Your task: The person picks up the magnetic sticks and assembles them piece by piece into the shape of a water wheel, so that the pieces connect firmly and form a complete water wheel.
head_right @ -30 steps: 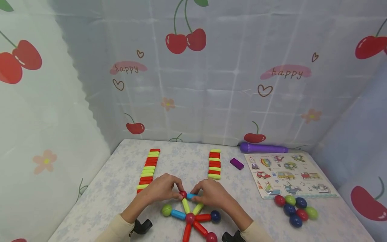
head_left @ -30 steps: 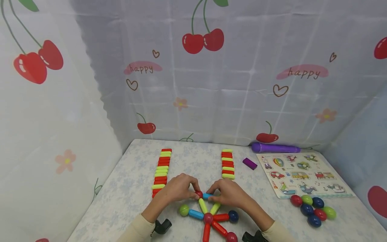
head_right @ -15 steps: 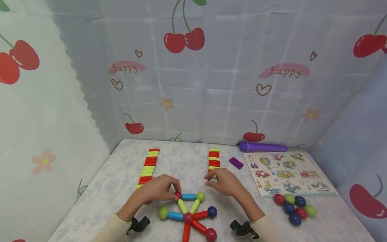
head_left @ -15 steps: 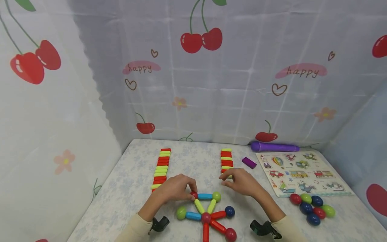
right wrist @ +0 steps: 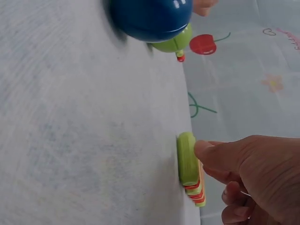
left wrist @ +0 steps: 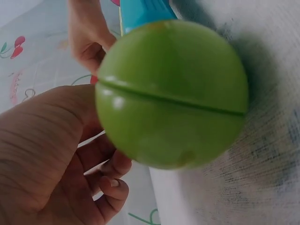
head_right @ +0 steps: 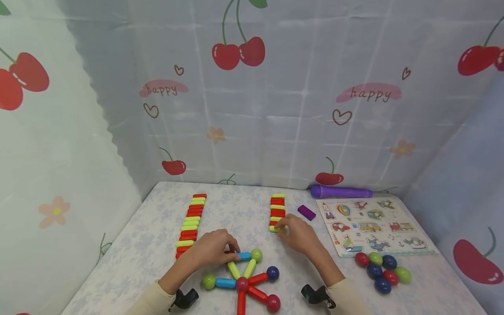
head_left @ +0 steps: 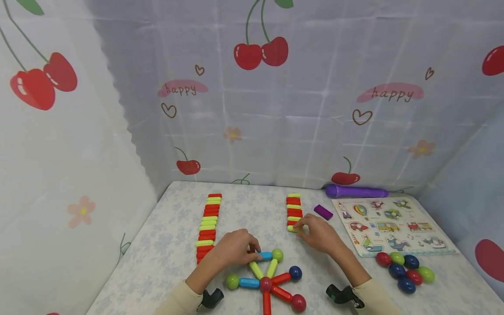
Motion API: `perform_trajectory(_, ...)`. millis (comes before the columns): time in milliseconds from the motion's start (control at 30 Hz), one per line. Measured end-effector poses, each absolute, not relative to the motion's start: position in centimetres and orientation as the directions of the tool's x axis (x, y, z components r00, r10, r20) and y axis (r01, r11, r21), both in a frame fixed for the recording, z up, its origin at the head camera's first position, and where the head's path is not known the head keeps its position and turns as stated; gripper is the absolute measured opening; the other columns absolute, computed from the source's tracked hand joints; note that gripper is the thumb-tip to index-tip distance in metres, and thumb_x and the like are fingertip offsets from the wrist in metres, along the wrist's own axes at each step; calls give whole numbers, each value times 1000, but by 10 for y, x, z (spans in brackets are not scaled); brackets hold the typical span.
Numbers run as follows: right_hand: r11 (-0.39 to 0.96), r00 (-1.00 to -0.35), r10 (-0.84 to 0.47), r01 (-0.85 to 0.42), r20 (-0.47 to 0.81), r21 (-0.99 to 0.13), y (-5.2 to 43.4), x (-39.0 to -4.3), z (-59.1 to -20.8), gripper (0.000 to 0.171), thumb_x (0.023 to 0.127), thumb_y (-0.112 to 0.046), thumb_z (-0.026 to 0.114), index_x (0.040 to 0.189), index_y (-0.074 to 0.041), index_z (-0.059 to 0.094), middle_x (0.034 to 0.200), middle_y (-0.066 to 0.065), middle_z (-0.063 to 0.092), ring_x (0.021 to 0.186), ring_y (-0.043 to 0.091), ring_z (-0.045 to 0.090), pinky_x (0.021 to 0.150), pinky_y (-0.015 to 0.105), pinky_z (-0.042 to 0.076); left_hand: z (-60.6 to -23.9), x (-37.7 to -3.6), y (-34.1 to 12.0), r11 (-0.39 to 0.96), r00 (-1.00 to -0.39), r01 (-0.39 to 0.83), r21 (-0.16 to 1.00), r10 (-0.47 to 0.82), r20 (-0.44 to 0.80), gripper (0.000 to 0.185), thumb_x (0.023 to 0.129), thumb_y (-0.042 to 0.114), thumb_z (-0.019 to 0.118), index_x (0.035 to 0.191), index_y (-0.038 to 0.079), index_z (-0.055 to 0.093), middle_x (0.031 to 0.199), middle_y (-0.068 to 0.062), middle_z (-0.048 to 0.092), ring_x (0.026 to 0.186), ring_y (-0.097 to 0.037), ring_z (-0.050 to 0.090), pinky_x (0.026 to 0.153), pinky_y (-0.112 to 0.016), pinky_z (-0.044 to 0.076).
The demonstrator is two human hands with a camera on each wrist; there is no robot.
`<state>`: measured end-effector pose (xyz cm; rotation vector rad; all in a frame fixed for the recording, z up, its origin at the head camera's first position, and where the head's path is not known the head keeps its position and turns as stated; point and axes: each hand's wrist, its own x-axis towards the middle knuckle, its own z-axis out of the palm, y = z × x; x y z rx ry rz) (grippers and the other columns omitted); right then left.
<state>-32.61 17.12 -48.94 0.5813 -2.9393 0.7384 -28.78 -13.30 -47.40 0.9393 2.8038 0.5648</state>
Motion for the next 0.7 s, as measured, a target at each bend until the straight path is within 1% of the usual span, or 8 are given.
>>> perform_trajectory(133, 826, -926, -329, -377, 185, -418, 171, -327, -495, 20, 90, -13, 88, 109, -15, 83, 110, 2, 74, 101, 24, 71, 89, 49, 61, -475, -287, -132, 741, -805, 550, 385, 594, 5, 11, 91, 32, 89, 96, 23, 85, 77, 18, 64, 78, -1, 52, 65, -21, 48)
perform_trajectory(267, 836, -931, -314, -364, 186, -411, 171, -328, -497, 20, 89, -14, 89, 107, -16, 83, 105, -1, 74, 99, 22, 71, 88, 48, 61, -475, -287, -132, 749, -814, 536, 389, 581, 4, 14, 91, 34, 89, 95, 22, 85, 76, 19, 63, 74, 0, 54, 64, -21, 48)
perform_trajectory(367, 841, -938, -301, -346, 172, -415, 171, -328, -498, 19, 88, -16, 90, 104, -16, 81, 99, -4, 74, 95, 19, 71, 87, 46, 61, -474, -286, -132, 764, -827, 521, 381, 563, 3, 15, 91, 36, 89, 93, 22, 84, 74, 19, 63, 70, 0, 54, 63, -21, 48)
perform_trajectory(467, 844, -944, -295, -330, 149, -423, 170, -328, -497, 19, 88, -16, 91, 103, -16, 79, 96, -5, 74, 93, 18, 70, 86, 45, 61, -473, -284, -133, 782, -843, 498, 375, 537, 0, 15, 90, 35, 89, 91, 21, 83, 72, 17, 63, 67, -1, 54, 61, -22, 48)
perform_trajectory(700, 861, -954, -290, -295, 75, -415, 165, -325, -493, 20, 89, -16, 89, 107, -14, 82, 95, -4, 75, 90, 17, 68, 83, 43, 61, -469, -279, -134, 815, -870, 446, 370, 491, -34, 15, 90, 34, 87, 91, 20, 82, 68, 16, 62, 64, -3, 54, 58, -24, 47)
